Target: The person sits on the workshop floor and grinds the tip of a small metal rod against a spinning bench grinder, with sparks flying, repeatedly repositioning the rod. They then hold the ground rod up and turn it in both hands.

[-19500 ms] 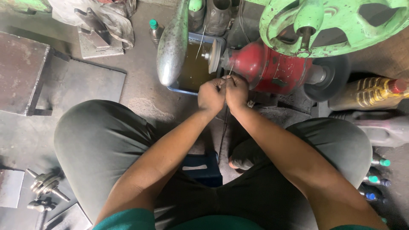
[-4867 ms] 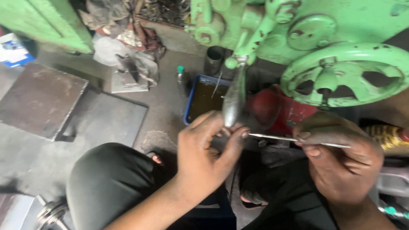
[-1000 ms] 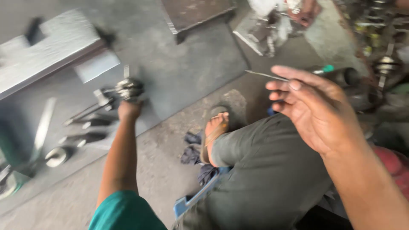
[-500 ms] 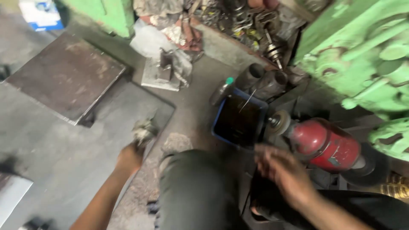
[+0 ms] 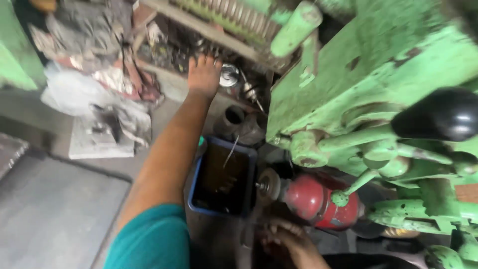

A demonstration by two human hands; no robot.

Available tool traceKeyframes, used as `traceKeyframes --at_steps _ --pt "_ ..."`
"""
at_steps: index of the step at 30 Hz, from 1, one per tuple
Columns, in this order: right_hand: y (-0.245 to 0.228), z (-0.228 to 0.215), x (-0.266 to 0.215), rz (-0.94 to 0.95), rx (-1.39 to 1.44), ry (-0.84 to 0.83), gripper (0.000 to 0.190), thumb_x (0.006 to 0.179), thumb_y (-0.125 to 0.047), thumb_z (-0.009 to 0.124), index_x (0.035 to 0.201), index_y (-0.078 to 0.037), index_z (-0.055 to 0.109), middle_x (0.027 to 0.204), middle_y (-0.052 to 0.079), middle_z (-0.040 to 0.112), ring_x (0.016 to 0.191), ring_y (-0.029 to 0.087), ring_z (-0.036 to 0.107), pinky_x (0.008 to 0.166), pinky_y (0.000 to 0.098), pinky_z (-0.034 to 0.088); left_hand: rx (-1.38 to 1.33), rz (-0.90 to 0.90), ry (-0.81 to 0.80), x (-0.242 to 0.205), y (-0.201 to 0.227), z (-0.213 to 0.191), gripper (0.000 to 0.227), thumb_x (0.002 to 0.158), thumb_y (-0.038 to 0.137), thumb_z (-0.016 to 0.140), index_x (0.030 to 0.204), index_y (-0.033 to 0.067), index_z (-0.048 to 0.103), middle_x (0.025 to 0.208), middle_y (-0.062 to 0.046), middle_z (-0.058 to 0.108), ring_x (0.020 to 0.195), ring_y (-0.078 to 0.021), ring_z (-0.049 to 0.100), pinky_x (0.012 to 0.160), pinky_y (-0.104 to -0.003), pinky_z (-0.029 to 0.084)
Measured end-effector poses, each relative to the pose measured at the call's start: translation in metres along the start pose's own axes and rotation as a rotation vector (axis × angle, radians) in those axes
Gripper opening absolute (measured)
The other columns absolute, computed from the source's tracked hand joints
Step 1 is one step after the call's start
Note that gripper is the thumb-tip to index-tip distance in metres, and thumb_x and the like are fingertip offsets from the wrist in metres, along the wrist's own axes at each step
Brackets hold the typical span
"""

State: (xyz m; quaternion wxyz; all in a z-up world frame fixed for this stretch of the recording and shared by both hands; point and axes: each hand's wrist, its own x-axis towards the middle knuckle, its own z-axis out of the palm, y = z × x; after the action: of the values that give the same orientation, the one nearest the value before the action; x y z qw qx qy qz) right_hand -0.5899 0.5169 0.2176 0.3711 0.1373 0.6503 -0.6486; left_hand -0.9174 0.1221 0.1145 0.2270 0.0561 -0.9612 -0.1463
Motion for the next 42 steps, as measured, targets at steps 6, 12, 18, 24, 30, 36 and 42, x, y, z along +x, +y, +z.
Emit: traceKeyframes --at_steps 6,12,18,24,30,36,42 --pt "-0.059 0.036 -0.017 -0.041 0.246 0.193 0.033 0.093 -0.009 0.058 0.124 0.000 0.068 0.098 0.015 0.075 0.081 0.023 0.070 0.075 0.0405 0.057 -0.198 -0.029 -0.036 -0.055 0.001 -0.061 0.044 0.091 0.012 0.056 0.134 0.0105 0.060 0.124 -0.015 0.068 0.114 -0.0338 0.063 0.094 -0.049 0.047" --pt "-0.087 0.077 -0.073 -0.241 0.227 -0.039 0.021 0.098 -0.011 0.060 0.115 0.000 0.064 0.099 0.016 0.073 0.089 0.026 0.071 0.080 0.0404 0.057 -0.532 -0.177 -0.015 -0.168 0.006 -0.283 0.031 0.091 0.024 0.067 0.116 0.0061 0.067 0.102 -0.021 0.072 0.094 -0.0421 0.067 0.080 -0.051 0.052" --pt "-0.085 0.083 -0.134 -0.316 0.339 -0.263 0.020 0.092 -0.012 0.063 0.111 -0.005 0.063 0.105 0.017 0.075 0.096 0.028 0.073 0.080 0.0453 0.059 -0.697 -0.247 -0.073 -0.244 0.101 -0.481 0.029 0.084 0.015 0.069 0.112 0.0066 0.071 0.100 -0.010 0.079 0.078 -0.0237 0.074 0.074 -0.035 0.055" --pt "-0.088 0.132 -0.219 -0.461 0.380 -0.280 0.012 0.095 -0.007 0.058 0.107 -0.004 0.061 0.113 0.020 0.075 0.101 0.028 0.074 0.075 0.0438 0.059 -0.826 -0.248 0.254 -0.291 0.179 -0.550 0.033 0.088 0.006 0.068 0.121 0.0033 0.067 0.107 -0.008 0.075 0.087 -0.0154 0.071 0.083 -0.030 0.053" --pt "-0.118 0.176 -0.301 -1.119 0.135 -0.203 0.012 0.103 0.003 0.055 0.115 0.001 0.058 0.113 0.020 0.073 0.107 0.025 0.071 0.090 0.0401 0.057 -0.870 -0.260 0.381 -0.333 0.201 -0.582 0.035 0.087 0.003 0.069 0.122 0.0017 0.065 0.110 -0.009 0.072 0.087 -0.0141 0.070 0.085 -0.030 0.054" --pt "-0.127 0.220 -0.351 -1.364 -0.050 -0.159 0.010 0.104 0.005 0.057 0.114 0.001 0.058 0.116 0.019 0.072 0.115 0.027 0.071 0.107 0.0429 0.055 -1.030 -0.254 0.428 -0.367 0.202 -0.617 0.039 0.084 0.003 0.073 0.122 0.0012 0.063 0.122 -0.008 0.071 0.092 -0.0140 0.072 0.086 -0.030 0.054" --pt "-0.126 0.244 -0.378 -1.416 -0.104 -0.269 0.014 0.104 0.005 0.059 0.116 -0.001 0.058 0.120 0.020 0.070 0.117 0.030 0.070 0.108 0.0445 0.056 -1.047 -0.267 0.466 -0.386 0.196 -0.654 0.043 0.081 0.006 0.076 0.122 0.0033 0.064 0.122 -0.007 0.072 0.093 -0.0147 0.073 0.086 -0.030 0.053"
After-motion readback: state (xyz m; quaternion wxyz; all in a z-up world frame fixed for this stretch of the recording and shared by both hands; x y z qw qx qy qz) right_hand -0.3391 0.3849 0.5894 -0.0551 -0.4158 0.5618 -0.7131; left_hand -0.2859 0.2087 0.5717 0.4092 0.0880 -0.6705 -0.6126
